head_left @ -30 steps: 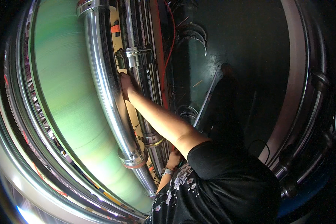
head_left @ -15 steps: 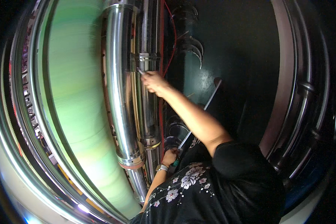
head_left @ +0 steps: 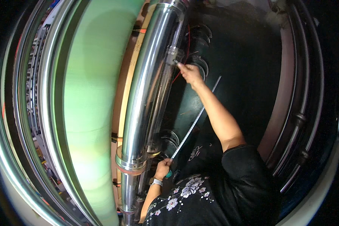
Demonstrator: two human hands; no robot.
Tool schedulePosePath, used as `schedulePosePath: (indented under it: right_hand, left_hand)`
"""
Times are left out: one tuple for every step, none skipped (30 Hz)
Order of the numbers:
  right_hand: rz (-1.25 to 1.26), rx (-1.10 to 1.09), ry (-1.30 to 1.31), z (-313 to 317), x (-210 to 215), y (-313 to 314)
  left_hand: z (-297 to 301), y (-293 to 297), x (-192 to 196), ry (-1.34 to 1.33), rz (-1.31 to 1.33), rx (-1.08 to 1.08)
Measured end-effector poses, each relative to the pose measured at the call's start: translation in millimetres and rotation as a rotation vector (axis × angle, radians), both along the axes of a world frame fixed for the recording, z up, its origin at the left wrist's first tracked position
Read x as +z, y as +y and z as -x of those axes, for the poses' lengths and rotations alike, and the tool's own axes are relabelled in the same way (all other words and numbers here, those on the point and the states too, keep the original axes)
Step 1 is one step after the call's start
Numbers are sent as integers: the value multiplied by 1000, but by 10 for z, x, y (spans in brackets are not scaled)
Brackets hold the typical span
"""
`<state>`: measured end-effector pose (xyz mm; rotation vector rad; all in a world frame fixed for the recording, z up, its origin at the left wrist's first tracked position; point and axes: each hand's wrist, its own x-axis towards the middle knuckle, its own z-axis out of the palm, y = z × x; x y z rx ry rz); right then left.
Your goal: The person uses a tape measure to measure the distance between various metal rollers and pipes on a large industrial machine. They move along the machine, taking multiple measurements at different points and angles.
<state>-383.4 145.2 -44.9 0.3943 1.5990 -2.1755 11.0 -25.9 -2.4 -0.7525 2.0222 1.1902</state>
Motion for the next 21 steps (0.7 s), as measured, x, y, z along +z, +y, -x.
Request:
schedulePosePath:
  right_hand:
    - [-95, -4, 124, 143, -137, 26]
    - [-190, -9, 249, 287, -252, 65]
    - [-377, 11, 418, 416, -275, 134]
    - [-562, 36, 601, 519, -221, 172]
    - [-630, 69, 664, 587, -170, 196]
    - [-645, 105, 660, 673, -204, 228]
    - [-640, 123, 716, 724, -233, 269]
    - [-633, 142, 771, 763, -263, 315]
    - [-615, 177, 795, 782, -290, 342]
    - [-591, 205, 818, 822, -304, 376]
    - [-567, 233, 841, 913, -309, 399]
    - [-556, 293, 842, 956, -326, 403]
    - [-547, 342, 844, 1017, -315, 425]
    - [-539, 390, 846, 1071, -308, 447]
    - [-546, 401, 837, 1106, -322, 415]
    - [-585, 420, 775, 1093, -331, 451]
    - [-572, 410, 799, 1079, -340, 493]
    - [-557, 396, 822, 1082, -327, 523]
    - [-578, 424, 883, 1101, -313, 547]
    - [-597, 450, 944, 1117, -300, 579]
    - [-620, 478, 1015, 1144, -277, 605]
  left_hand:
    - [38, 11, 54, -3, 18, -10]
    - [78, 20, 115, -5, 34, -20]
    - [-5, -3, 83, 65, 49, -27]
    - [-34, 3, 71, 142, 64, -24]
    - [-64, -1, 76, 197, 112, -29]
    - [-48, -7, 80, 247, 98, 16]
    - [-10, -8, 99, 249, 95, 49]
    - [43, -15, 125, 250, 92, 81]
    - [74, 32, 154, 211, 115, 101]
    - [113, 66, 195, 172, 143, 116]
    - [116, 89, 208, 220, 161, 148]
    - [146, 157, 275, 252, 177, 182]
    - [219, 196, 364, 248, 172, 238]
    - [205, 201, 376, 257, 237, 189]
    - [217, 236, 442, 277, 296, 182]
    - [227, 276, 495, 288, 337, 157]
    - [251, 331, 556, 257, 337, 157]
    - [272, 374, 609, 227, 338, 152]
    - [254, 406, 591, 252, 358, 160]
    - [255, 432, 629, 249, 356, 173]
    - [260, 436, 611, 277, 351, 173]
